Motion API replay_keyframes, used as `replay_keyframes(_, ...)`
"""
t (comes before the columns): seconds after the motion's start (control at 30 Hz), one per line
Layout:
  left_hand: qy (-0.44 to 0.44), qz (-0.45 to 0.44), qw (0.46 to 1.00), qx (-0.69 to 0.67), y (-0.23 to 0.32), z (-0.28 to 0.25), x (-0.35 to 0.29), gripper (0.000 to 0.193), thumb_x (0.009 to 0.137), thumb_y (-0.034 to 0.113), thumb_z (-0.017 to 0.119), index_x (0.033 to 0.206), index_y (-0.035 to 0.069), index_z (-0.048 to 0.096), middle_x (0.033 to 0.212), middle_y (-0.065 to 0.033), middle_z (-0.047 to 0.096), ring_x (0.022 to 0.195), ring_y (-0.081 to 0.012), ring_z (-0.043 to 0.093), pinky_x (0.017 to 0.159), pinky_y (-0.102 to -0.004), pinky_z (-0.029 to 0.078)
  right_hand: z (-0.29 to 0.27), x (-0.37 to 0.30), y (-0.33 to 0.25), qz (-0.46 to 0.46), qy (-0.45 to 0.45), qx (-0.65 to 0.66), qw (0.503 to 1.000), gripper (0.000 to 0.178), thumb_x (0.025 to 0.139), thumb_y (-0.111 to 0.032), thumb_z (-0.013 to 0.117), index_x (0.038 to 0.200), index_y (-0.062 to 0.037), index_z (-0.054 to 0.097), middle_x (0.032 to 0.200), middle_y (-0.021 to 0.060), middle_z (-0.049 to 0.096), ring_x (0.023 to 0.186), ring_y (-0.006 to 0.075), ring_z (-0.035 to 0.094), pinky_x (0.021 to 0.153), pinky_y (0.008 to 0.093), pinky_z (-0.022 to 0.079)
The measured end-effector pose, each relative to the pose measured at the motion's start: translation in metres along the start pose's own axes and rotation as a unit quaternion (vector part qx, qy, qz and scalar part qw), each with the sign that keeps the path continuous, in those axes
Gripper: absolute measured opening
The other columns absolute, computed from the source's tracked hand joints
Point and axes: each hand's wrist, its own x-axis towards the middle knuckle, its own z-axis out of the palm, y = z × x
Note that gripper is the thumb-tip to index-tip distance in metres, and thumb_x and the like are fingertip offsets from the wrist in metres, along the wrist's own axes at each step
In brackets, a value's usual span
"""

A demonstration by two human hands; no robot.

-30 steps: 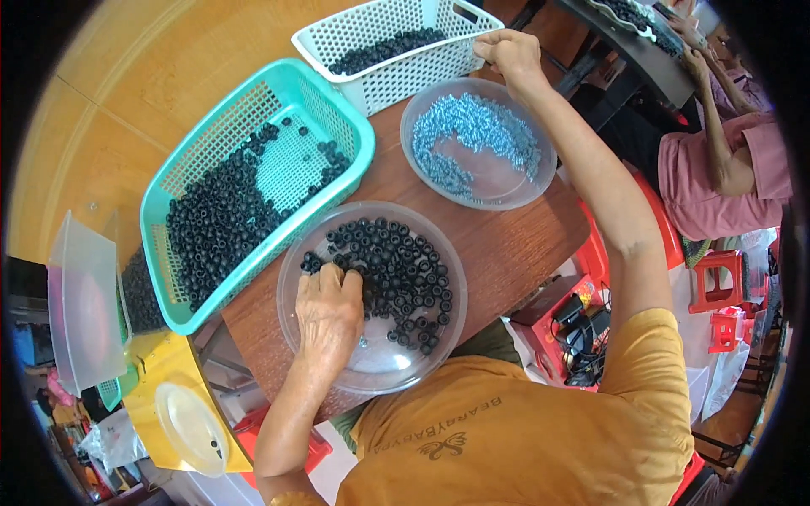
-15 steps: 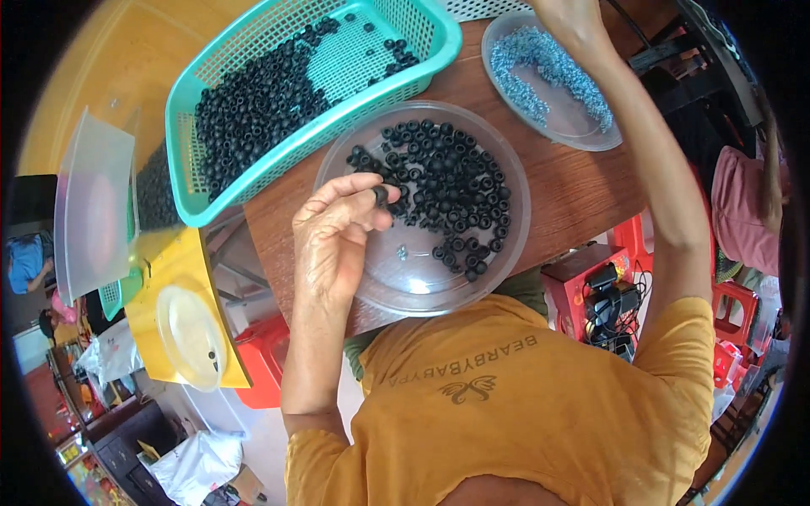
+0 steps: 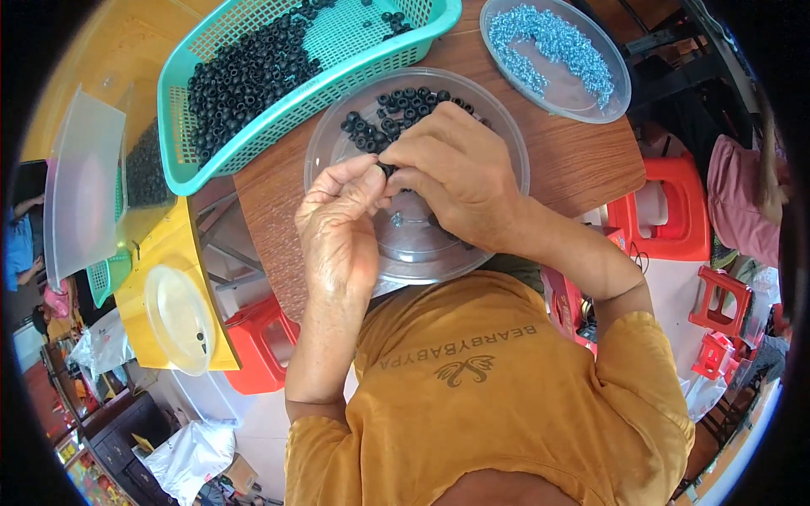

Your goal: The person assembles cord locks by taking springs from a dish and inserting them into plastic cord lock components by hand.

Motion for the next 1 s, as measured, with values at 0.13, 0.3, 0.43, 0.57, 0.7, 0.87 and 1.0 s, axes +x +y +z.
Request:
replay_keyframes(0.13,-0.002,0.048,0.992,0.120,0.004,-0.003,-0.005,0.016,0.075,-0.007,0.069,0.090,-0.005,0.063,0.081,-0.0123,0.065,0.069,-0.0177,0.063,0.067,-0.0265,0.051,0.002,-0.003,0.001,-0.023,0.001,0.013,1.000,0.020,0.067,0.000,0.071,0.086,-0.0013,0.063,0.080,0.0097,0.062,0.067,0.0257,0.055,0.059,0.0335,0.044)
replay_keyframes(0.3,0.000,0.061,0.990,0.127,0.009,-0.008,-0.009,0.017,0.074,-0.009,0.068,0.090,-0.006,0.063,0.081,-0.0110,0.065,0.068,-0.0163,0.062,0.067,-0.0234,0.050,0.005,-0.002,-0.006,-0.004,-0.026,0.032,0.999,0.018,0.067,0.000,0.069,0.083,-0.0036,0.061,0.076,0.0079,0.058,0.069,0.0255,0.054,0.060,0.0344,0.044)
replay_keyframes(0.43,0.026,0.154,0.965,0.209,0.008,-0.004,-0.015,0.018,0.074,-0.010,0.068,0.090,-0.005,0.063,0.080,-0.0079,0.064,0.071,-0.0126,0.060,0.067,-0.0213,0.048,0.007,0.001,-0.007,-0.009,-0.037,0.056,0.998,0.018,0.067,0.002,0.070,0.083,-0.0020,0.061,0.079,0.0089,0.061,0.070,0.0250,0.055,0.060,0.0324,0.043)
replay_keyframes(0.57,0.016,0.331,0.864,0.379,0.004,-0.008,-0.022,0.022,0.072,-0.011,0.068,0.092,-0.004,0.062,0.081,-0.0059,0.063,0.074,-0.0104,0.058,0.068,-0.0212,0.047,0.007,0.004,-0.010,-0.033,-0.040,0.055,0.997,0.019,0.067,0.002,0.070,0.084,-0.0019,0.061,0.079,0.0073,0.060,0.069,0.0208,0.055,0.060,0.0297,0.044)
replay_keyframes(0.7,-0.029,0.135,0.977,0.162,0.014,-0.024,-0.016,0.022,0.075,-0.008,0.066,0.097,-0.004,0.061,0.086,-0.0083,0.064,0.077,-0.0138,0.060,0.071,-0.0250,0.049,0.000,0.005,-0.023,0.162,-0.108,0.190,0.962,0.014,0.070,0.001,0.067,0.082,-0.0027,0.061,0.076,0.0059,0.060,0.067,0.0161,0.056,0.060,0.0278,0.045)
replay_keyframes(0.87,-0.031,0.071,0.997,0.017,0.012,-0.032,-0.013,0.019,0.079,-0.004,0.064,0.099,-0.005,0.060,0.092,-0.0130,0.065,0.083,-0.0192,0.063,0.073,-0.0284,0.051,0.005,-0.002,-0.017,0.295,-0.141,0.281,0.902,0.013,0.075,0.001,0.065,0.087,-0.0035,0.063,0.076,-0.0010,0.054,0.068,0.0056,0.051,0.061,0.0214,0.042)
replay_keyframes(1.0,-0.013,0.132,0.990,0.047,0.017,-0.037,-0.014,0.021,0.080,-0.004,0.064,0.100,-0.007,0.060,0.093,-0.0156,0.064,0.088,-0.0215,0.063,0.075,-0.0295,0.052,0.022,-0.016,0.006,0.152,-0.183,0.103,0.966,0.016,0.071,0.001,0.068,0.085,-0.0053,0.064,0.077,0.0033,0.055,0.072,0.0156,0.053,0.064,0.0272,0.044)
